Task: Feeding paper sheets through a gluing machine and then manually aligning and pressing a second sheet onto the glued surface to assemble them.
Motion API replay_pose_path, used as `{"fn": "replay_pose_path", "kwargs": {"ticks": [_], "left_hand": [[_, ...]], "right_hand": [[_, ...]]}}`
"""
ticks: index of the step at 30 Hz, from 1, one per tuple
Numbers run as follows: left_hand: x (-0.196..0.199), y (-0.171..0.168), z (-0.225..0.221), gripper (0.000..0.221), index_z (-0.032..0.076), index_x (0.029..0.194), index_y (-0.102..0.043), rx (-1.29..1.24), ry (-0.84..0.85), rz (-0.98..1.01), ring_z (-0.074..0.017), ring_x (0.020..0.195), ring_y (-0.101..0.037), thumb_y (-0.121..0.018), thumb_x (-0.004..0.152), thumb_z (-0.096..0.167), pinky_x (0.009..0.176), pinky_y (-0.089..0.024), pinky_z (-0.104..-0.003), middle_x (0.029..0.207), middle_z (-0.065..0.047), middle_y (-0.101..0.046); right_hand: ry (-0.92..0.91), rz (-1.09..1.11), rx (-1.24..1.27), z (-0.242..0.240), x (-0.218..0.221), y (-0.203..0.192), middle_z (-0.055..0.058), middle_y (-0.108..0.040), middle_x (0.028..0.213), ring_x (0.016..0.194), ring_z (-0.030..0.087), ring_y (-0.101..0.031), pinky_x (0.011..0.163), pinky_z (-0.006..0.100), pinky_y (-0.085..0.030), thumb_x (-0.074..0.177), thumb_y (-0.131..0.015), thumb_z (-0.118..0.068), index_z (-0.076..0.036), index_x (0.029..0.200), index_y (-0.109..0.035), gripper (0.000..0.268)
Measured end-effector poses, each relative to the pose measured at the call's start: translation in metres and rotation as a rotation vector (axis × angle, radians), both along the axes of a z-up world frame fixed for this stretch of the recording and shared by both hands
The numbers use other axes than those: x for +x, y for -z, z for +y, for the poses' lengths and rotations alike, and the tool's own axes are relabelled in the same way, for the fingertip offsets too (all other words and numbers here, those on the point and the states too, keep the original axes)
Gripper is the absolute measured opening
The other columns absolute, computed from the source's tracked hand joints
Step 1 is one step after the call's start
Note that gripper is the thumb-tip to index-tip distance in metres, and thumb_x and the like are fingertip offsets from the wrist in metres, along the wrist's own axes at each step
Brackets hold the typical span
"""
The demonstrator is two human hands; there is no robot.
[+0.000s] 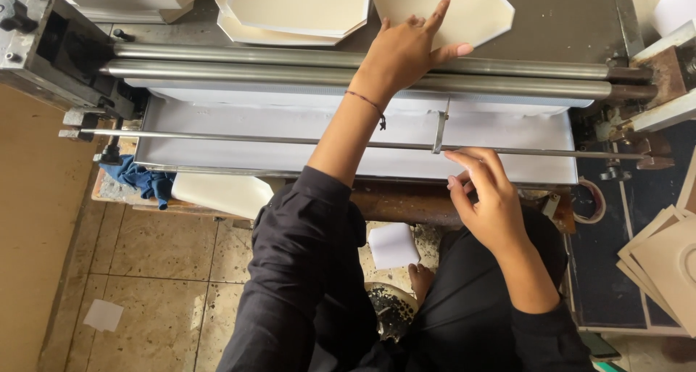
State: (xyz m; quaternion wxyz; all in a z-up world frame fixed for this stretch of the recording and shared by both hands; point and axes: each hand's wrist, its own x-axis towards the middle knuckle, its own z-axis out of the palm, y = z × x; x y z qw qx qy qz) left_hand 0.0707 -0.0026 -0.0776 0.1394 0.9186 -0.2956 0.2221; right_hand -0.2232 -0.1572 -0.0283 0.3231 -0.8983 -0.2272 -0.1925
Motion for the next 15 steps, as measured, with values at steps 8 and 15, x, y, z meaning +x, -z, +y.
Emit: {"fn": "replay_pose_path", "kwargs": {"ticks": [8,15], "left_hand": [[-0.028,-0.056,0.014,0.088,0.017,0.166,-0.040,-0.047,0.129,0.278,-0.0417,0.081,-0.072,-0.052,0.103,0.077,0.077,-0.054,-0.057,0.078,-0.009,-0.075],[-0.022,-0.076,0.054,0.063,0.017,0.142,-0.060,-0.125,-0.137,0.011,-0.0398,0.103,-0.075,-0.090,0.093,0.042,0.089,-0.055,-0.069,0.119,-0.010,-0.076]], "right_hand": [[0.183,-0.162,-0.136,-0.006,0.003,0.003,0.014,-0.063,0.127,0.086,0.019,-0.069,0.071,0.033,-0.061,0.110,-0.066,0.003,0.000,0.133,-0.072,0.024],[0.297,-0.188,-0.257,-0.008,0.004,0.009,0.013,-0.063,0.127,0.088,0.022,-0.071,0.065,0.036,-0.058,0.113,-0.073,-0.016,0.000,0.137,-0.074,0.029]]}}
